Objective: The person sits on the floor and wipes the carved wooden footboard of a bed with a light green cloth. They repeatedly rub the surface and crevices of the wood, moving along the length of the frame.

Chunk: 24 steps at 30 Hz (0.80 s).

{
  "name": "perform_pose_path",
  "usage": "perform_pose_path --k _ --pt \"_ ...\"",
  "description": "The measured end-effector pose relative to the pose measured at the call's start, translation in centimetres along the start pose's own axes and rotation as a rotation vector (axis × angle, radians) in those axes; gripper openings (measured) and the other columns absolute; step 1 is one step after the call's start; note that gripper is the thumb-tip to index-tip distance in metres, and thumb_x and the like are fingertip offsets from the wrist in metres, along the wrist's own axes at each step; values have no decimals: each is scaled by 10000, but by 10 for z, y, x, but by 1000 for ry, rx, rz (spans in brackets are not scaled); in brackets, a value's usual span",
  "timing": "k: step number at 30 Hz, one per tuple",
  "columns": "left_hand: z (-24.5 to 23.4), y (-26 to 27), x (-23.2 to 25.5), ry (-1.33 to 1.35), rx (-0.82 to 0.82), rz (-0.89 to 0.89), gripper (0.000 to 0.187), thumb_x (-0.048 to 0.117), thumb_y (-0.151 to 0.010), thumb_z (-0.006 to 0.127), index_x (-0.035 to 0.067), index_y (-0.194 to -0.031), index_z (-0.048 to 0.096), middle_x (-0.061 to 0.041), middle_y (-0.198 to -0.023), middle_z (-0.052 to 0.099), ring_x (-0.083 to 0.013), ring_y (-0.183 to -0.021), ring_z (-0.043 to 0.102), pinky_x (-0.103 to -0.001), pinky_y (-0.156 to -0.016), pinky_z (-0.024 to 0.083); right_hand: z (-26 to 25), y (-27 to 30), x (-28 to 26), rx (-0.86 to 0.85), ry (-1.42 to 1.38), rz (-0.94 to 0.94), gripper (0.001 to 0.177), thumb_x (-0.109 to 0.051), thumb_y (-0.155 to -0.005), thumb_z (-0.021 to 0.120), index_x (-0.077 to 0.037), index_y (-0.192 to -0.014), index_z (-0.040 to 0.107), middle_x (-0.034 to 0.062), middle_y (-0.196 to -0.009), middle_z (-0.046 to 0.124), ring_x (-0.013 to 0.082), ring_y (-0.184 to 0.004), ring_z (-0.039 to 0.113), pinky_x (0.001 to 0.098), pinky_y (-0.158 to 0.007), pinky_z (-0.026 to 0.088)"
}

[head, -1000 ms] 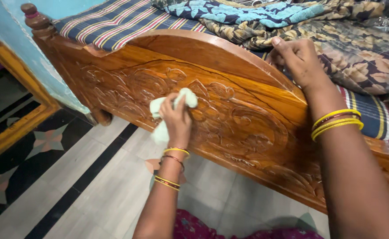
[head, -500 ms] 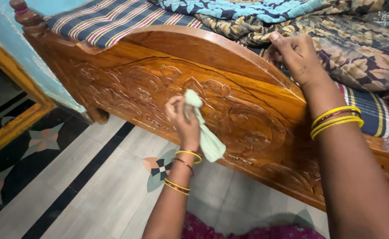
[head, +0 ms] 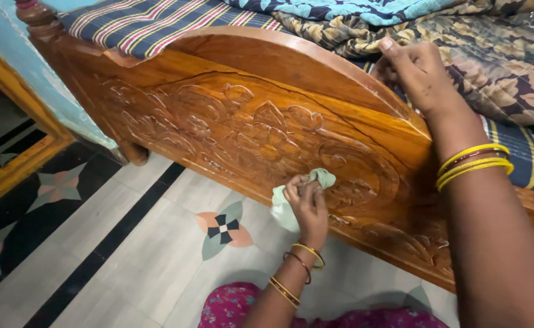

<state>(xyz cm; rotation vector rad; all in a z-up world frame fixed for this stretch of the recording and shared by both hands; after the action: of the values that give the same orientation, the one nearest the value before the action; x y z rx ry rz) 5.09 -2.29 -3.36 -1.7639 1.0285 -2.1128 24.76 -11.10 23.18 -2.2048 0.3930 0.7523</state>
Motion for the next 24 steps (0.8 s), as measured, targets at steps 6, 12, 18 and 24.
perform_pose_path --k 6,12,18,24 --pt "-20 -13 -96 526 322 -517 184 77 -945 647 74 -1104 553 -105 -1095 507 -263 -874 530 -441 -752 463 0 4 0 -10 -34 9 616 -495 -1138 509 27 -908 742 18 -715 611 87 -663 514 275 -610 382" --pt "-71 -49 -156 -36 438 -298 175 102 -976 676 -28 -1068 605 -111 -1097 498 -242 -989 529 -388 -935 451 0 -4 1 -25 -29 4 646 -506 -1144 516 34 -832 682 13 -707 600 88 -637 508 276 -579 383" --pt "-6 38 -103 57 331 -216 236 174 -1017 675 0 -1068 525 -122 -1136 482 -276 -1109 492 -407 -1032 422 -2 -5 17 -17 6 45 643 -511 -1156 520 33 -873 713 29 -688 560 96 -626 488 279 -579 376" --pt "19 74 -72 205 233 -364 222 103 -935 704 0 -1045 540 -127 -1143 507 -273 -1087 531 -418 -982 435 0 -1 15 -25 -66 19 630 -494 -1157 528 46 -901 730 38 -774 670 79 -676 550 254 -626 421"
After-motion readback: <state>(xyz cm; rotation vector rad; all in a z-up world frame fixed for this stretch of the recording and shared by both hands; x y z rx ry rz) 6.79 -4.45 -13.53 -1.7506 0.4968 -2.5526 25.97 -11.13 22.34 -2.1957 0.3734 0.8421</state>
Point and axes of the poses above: each hand's wrist, its own y-axis away from the middle knuckle, its own z-axis out of the palm, x = y × z, the point moved 6 cm from there along -y, towards the middle knuckle
